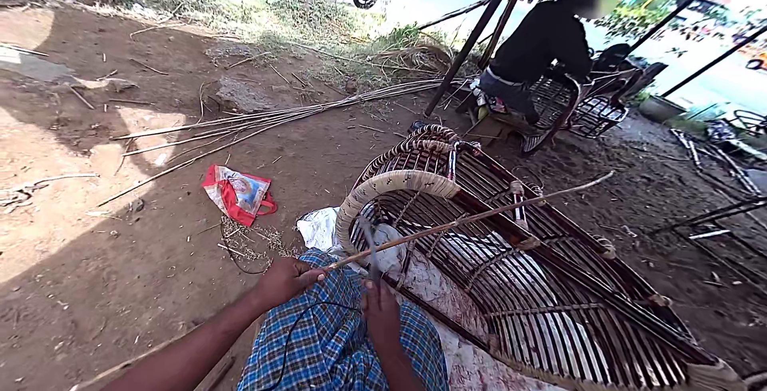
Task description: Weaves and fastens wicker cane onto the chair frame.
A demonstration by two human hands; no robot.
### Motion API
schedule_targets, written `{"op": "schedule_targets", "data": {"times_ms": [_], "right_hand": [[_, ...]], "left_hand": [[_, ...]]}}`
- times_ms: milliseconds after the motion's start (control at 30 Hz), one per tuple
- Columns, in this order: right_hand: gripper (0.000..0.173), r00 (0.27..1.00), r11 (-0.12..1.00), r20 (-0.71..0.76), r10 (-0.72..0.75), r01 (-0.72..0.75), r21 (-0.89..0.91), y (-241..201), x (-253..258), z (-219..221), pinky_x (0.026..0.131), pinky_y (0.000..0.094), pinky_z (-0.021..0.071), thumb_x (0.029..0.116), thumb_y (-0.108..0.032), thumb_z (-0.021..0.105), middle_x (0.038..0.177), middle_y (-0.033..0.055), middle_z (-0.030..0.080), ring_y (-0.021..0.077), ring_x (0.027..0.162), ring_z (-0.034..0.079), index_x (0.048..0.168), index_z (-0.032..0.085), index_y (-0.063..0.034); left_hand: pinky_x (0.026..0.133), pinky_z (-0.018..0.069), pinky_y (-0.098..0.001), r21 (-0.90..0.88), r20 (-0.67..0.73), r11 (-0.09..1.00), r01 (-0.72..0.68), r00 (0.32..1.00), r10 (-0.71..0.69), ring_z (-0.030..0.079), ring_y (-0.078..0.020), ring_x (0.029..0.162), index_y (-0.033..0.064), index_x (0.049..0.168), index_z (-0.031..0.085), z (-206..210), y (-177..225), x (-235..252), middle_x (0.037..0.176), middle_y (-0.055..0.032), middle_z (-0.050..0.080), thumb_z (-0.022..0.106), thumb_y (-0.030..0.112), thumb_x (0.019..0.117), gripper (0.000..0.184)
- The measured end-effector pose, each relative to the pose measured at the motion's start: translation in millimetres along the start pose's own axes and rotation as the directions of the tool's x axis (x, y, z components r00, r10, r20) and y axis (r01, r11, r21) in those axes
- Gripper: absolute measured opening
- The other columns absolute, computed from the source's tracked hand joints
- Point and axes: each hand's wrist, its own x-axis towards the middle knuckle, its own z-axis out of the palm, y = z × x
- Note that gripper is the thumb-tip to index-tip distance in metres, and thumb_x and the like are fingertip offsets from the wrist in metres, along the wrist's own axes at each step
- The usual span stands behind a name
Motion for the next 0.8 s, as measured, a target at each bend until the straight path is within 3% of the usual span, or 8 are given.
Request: {"op": "schedule_targets", "data": {"times_ms": [133,233,333,433,567,633,733,800], "right_hand": [[0.048,0.951,0.987,0.293,0.095,-0.051,-0.152,-15.8,-5.4,0.7,0.079,0.0517,0.0556,0.1108,-0.040,0.038,0.087,0.0153,0.068,0.0316,0.082,0.069,0.123,0.062,-0.0008],[0.040,1.000,1.000,-0.016,0.004,-0.004,-0.003,-0.2,2.6,0.0,0.059,0.0387,0.0564,0.1082,-0.031,0.045,0.069,0.0070,0.062,0.0195,0.059,0.063,0.111,0.067,0.0024],[0.048,0.951,0.991,0.301,0.070,-0.032,-0.130,-8.7,-3.4,1.2,0.078,0.0514,0.0557,0.1106,-0.040,0.038,0.085,0.0151,0.068,0.0310,0.080,0.069,0.122,0.061,0.0003],[0.040,1.000,0.999,-0.021,0.012,-0.011,0.044,3.2,6.5,-3.0,0.059,0.0385,0.0559,0.1080,-0.031,0.045,0.070,0.0065,0.062,0.0189,0.059,0.062,0.113,0.066,0.0027],[0.045,0.985,0.994,0.161,0.063,-0.049,-0.093,-4.8,3.5,-8.0,0.072,0.0467,0.0565,0.1099,-0.038,0.042,0.080,0.0118,0.067,0.0265,0.072,0.068,0.119,0.064,0.0005],[0.039,1.000,0.999,0.015,0.025,-0.025,0.024,3.9,10.2,-16.0,0.059,0.0378,0.0554,0.1084,-0.031,0.045,0.071,0.0069,0.062,0.0194,0.060,0.062,0.114,0.066,0.0022],[0.047,0.940,0.996,0.333,0.070,-0.048,-0.074,-3.8,-0.5,-7.8,0.076,0.0499,0.0558,0.1108,-0.038,0.038,0.083,0.0139,0.067,0.0291,0.077,0.068,0.123,0.060,0.0009],[0.045,0.974,0.999,0.223,0.047,-0.044,-0.018,-0.6,0.1,-8.4,0.071,0.0454,0.0563,0.1102,-0.036,0.040,0.079,0.0107,0.067,0.0247,0.071,0.067,0.117,0.064,0.0012]], "left_hand": [[0.054,0.0417,-0.0245,-0.041,0.037,0.998,0.041,0.999,-0.040,0.047,-0.0044,0.051,0.0064,0.081,0.066,3.3,3.0,-2.3,0.060,0.0053,0.053,0.051,0.039,0.1073,0.045],[0.056,0.0433,-0.0274,-0.025,0.030,0.999,0.024,0.999,-0.023,0.048,-0.0057,0.051,0.0081,0.079,0.066,-0.8,5.2,1.5,0.059,0.0056,0.053,0.052,0.042,0.1064,0.046],[0.055,0.0423,-0.0272,-0.056,0.059,0.998,0.024,0.998,-0.020,0.047,-0.0058,0.050,0.0076,0.079,0.066,0.0,-0.5,4.2,0.059,0.0054,0.052,0.053,0.041,0.1063,0.045],[0.049,0.0395,-0.0237,-0.111,0.072,0.994,0.018,0.997,-0.010,0.045,-0.0042,0.046,0.0086,0.076,0.065,-2.1,1.1,5.8,0.055,0.0060,0.052,0.055,0.040,0.1054,0.045],[0.047,0.0373,-0.0207,-0.173,0.119,0.984,0.038,0.993,-0.017,0.043,-0.0025,0.044,0.0082,0.076,0.065,-0.1,1.4,3.6,0.054,0.0068,0.051,0.052,0.037,0.1072,0.044],[0.045,0.0365,-0.0198,-0.200,0.119,0.980,0.018,0.993,0.006,0.042,-0.0019,0.044,0.0082,0.076,0.065,-2.8,4.7,4.6,0.054,0.0071,0.051,0.053,0.036,0.1071,0.043],[0.046,0.0353,-0.0203,-0.192,0.127,0.981,0.028,0.992,-0.004,0.042,-0.0027,0.044,0.0079,0.076,0.065,-1.1,4.7,4.7,0.054,0.0063,0.051,0.053,0.036,0.1070,0.043],[0.045,0.0368,-0.0198,-0.204,0.132,0.979,0.030,0.991,-0.002,0.044,-0.0024,0.043,0.0079,0.077,0.066,-4.5,5.2,5.0,0.053,0.0063,0.052,0.054,0.036,0.1067,0.043]]}}
